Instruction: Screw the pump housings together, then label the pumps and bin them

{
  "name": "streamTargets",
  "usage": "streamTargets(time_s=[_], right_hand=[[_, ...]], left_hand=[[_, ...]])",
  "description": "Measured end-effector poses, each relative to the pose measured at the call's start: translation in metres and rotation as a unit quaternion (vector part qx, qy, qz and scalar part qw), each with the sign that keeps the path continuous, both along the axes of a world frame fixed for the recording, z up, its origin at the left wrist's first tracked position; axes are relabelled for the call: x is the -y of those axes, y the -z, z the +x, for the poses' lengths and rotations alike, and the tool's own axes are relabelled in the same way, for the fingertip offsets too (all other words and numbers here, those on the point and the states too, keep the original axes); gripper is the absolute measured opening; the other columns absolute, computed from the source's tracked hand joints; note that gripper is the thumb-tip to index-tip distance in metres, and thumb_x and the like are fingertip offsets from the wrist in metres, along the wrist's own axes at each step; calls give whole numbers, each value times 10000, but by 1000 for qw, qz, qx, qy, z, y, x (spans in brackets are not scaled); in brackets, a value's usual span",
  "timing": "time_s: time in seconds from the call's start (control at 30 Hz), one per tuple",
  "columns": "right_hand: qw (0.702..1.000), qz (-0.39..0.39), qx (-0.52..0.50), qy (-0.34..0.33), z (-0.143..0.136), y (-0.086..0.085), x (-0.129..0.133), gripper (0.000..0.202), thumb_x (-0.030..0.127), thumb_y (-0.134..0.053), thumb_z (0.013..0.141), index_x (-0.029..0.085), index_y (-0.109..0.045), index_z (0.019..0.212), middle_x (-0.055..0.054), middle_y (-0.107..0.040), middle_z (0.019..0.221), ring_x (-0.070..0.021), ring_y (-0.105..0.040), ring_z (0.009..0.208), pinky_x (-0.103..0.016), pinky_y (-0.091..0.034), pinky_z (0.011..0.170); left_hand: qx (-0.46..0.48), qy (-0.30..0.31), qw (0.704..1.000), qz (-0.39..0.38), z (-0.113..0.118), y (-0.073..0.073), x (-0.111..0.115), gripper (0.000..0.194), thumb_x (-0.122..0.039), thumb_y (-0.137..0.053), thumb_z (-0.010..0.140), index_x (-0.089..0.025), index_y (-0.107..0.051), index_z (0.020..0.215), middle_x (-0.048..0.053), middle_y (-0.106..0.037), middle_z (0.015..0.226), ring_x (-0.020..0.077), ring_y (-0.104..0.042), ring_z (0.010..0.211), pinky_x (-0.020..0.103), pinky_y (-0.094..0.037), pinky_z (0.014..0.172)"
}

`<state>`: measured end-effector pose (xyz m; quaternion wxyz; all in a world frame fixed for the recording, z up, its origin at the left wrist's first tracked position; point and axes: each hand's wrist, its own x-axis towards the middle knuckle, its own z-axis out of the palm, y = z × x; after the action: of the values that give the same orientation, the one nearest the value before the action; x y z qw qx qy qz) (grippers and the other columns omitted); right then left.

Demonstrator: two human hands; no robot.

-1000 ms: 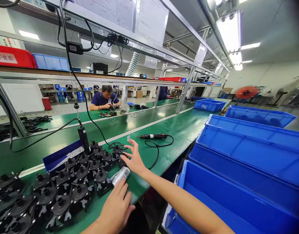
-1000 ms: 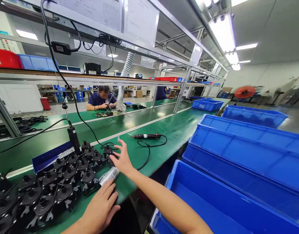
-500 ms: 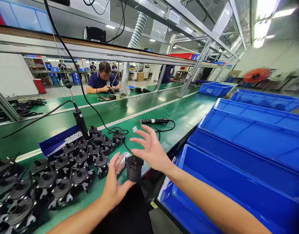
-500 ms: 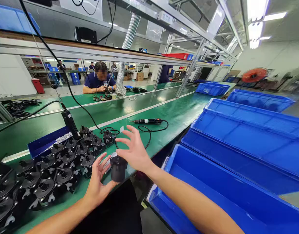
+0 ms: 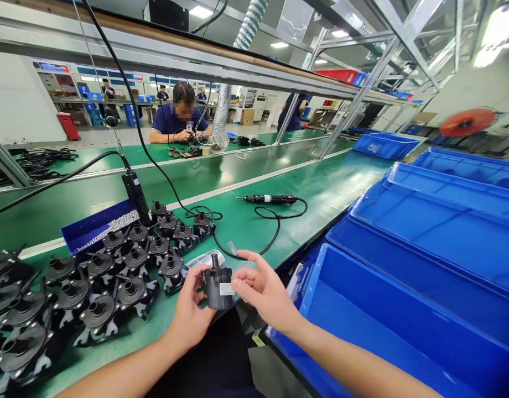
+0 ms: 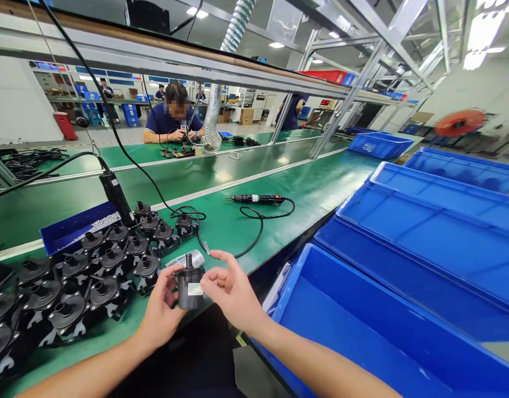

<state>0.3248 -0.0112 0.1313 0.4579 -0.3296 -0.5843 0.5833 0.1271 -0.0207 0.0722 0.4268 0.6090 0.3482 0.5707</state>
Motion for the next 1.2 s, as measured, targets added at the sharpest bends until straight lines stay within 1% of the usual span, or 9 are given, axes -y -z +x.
streamTargets(time_s=[0.7, 0.87, 0.93, 0.97, 1.03, 1.07, 1.1, 1.13, 1.2], right_hand=[[992, 41, 101, 70, -8, -7, 10, 813, 499, -743, 862, 179, -307, 1469, -24, -667, 900, -31, -507, 678, -119, -385, 594], [986, 75, 123, 83, -10, 2, 11, 746, 475, -715, 908, 198, -314, 1473, -14, -668, 907, -23, -490, 661, -107, -356, 556], [968, 161, 160, 102, -8, 9, 10, 644, 412, -671, 957, 217, -333, 1470, -4, -677, 908, -16, -475, 627, -111, -323, 526], [945, 243, 185, 118, -5, 12, 8, 592, 371, -660, 970, 226, -362, 1459, -1, -687, 911, -16, -479, 617, -124, -338, 532], [864, 412, 244, 154, 2, 16, 4, 515, 314, -675, 964, 236, -446, 1419, -3, -707, 925, -32, -521, 637, -171, -429, 612], [830, 457, 270, 170, 5, 16, 1, 514, 317, -693, 954, 234, -472, 1411, -5, -708, 913, -41, -533, 643, -197, -458, 654], [820, 460, 290, 179, 8, 16, -2, 552, 346, -711, 944, 228, -473, 1427, -6, -704, 888, -49, -535, 633, -214, -466, 672], [836, 420, 306, 176, 10, 16, -5, 628, 393, -721, 936, 221, -443, 1472, -4, -694, 859, -52, -526, 605, -219, -456, 657], [897, 279, 316, 132, 9, 14, -6, 884, 501, -746, 899, 217, -289, 1600, 17, -664, 799, -51, -496, 543, -199, -380, 572]], left_hand=[[-16, -9, 999, -30, 1, 1, 4, 683, -172, -834, 823, -295, -459, 1379, 50, -544, 1449, 147, -620, 1238, 242, -577, 982], [-14, -6, 1000, -26, 2, 2, 1, 683, -191, -840, 826, -298, -458, 1383, 43, -549, 1429, 149, -619, 1254, 230, -570, 985], [-16, -6, 1000, -21, 2, 2, 1, 664, -213, -831, 845, -298, -456, 1387, 43, -552, 1415, 151, -620, 1260, 235, -568, 999], [-17, -7, 1000, -17, 2, 2, 1, 650, -230, -824, 858, -294, -454, 1387, 46, -553, 1409, 153, -621, 1262, 240, -569, 1008], [-19, -9, 1000, -11, 2, 0, 2, 616, -275, -800, 892, -281, -443, 1394, 62, -554, 1401, 157, -628, 1261, 251, -575, 1018], [-18, -10, 1000, -7, 2, -1, 2, 603, -299, -787, 908, -274, -437, 1398, 71, -559, 1390, 159, -632, 1256, 255, -581, 1016], [-16, -11, 1000, -3, 1, -1, 2, 594, -318, -776, 921, -269, -431, 1402, 79, -564, 1380, 159, -639, 1245, 257, -589, 1009], [-18, -12, 1000, 4, 1, -1, 2, 583, -333, -765, 932, -268, -429, 1404, 84, -571, 1368, 158, -647, 1229, 257, -599, 996], [-49, -21, 998, 41, 0, 2, 2, 554, -339, -748, 947, -280, -442, 1406, 88, -584, 1356, 158, -665, 1205, 255, -619, 971]])
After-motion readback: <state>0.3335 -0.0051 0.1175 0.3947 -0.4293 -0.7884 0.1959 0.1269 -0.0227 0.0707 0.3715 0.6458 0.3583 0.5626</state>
